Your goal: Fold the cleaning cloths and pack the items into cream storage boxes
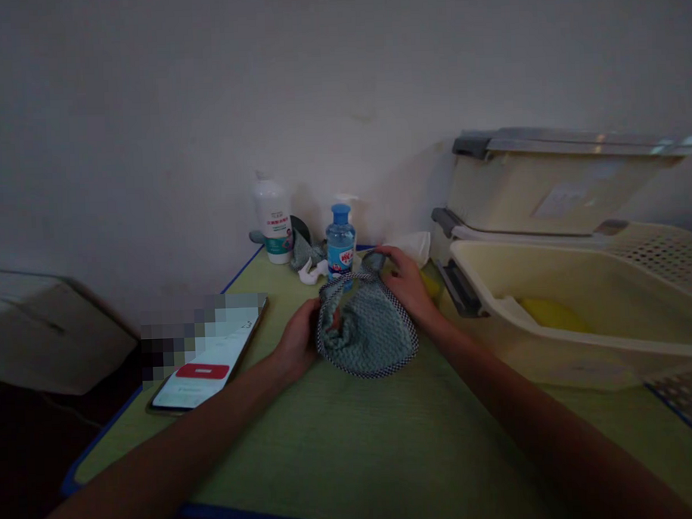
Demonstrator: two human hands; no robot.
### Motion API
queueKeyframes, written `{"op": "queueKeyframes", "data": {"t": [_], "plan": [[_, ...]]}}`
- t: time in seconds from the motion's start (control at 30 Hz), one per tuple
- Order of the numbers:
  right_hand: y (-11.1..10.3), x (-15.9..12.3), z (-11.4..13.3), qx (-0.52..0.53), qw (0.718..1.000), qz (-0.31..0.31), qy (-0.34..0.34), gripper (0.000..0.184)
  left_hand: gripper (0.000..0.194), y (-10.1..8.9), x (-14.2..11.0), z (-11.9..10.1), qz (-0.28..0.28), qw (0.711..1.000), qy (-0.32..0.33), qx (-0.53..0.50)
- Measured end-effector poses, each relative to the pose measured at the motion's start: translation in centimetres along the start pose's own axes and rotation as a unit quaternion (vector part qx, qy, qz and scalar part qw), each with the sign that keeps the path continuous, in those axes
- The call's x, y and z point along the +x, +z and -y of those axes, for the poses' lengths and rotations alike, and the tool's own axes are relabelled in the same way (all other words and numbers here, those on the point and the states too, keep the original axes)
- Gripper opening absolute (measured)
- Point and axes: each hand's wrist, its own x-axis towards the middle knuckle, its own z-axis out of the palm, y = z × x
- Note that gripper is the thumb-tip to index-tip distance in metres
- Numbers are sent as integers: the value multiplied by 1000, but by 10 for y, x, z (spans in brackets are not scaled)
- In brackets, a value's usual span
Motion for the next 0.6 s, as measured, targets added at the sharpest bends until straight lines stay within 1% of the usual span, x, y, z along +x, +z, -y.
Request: {"op": "queueKeyframes", "data": {"t": [0.1, 0.2, 0.27, 0.33, 0.4, 0.47, 0.53, 0.6], "plan": [[-3, -24, 1, 1, 1000, 30, -9, 43, 29, 1, 0, 1, -13, 1000, -6, -2], [-10, -53, 3, -4, 997, 72, -36, 41, 19, 2, 1, 3, -37, 999, 9, -9], [-15, -70, 5, -9, 994, 95, -53, 44, 11, 2, 1, 5, -52, 998, 23, -13], [-19, -83, 5, -16, 993, 103, -60, 49, 7, 1, 3, 7, -65, 997, 37, -14], [-21, -93, 5, -23, 993, 100, -61, 54, 7, -1, 4, 8, -77, 996, 50, -10], [-21, -99, 4, -42, 991, 109, -63, 57, 10, -3, 4, 8, -85, 994, 65, -3], [-21, -103, 4, -66, 987, 125, -75, 53, 15, -5, 4, 7, -94, 992, 81, 9], [-21, -106, 5, -78, 984, 121, -102, 46, 20, -7, 4, 5, -109, 989, 101, 26]]}}
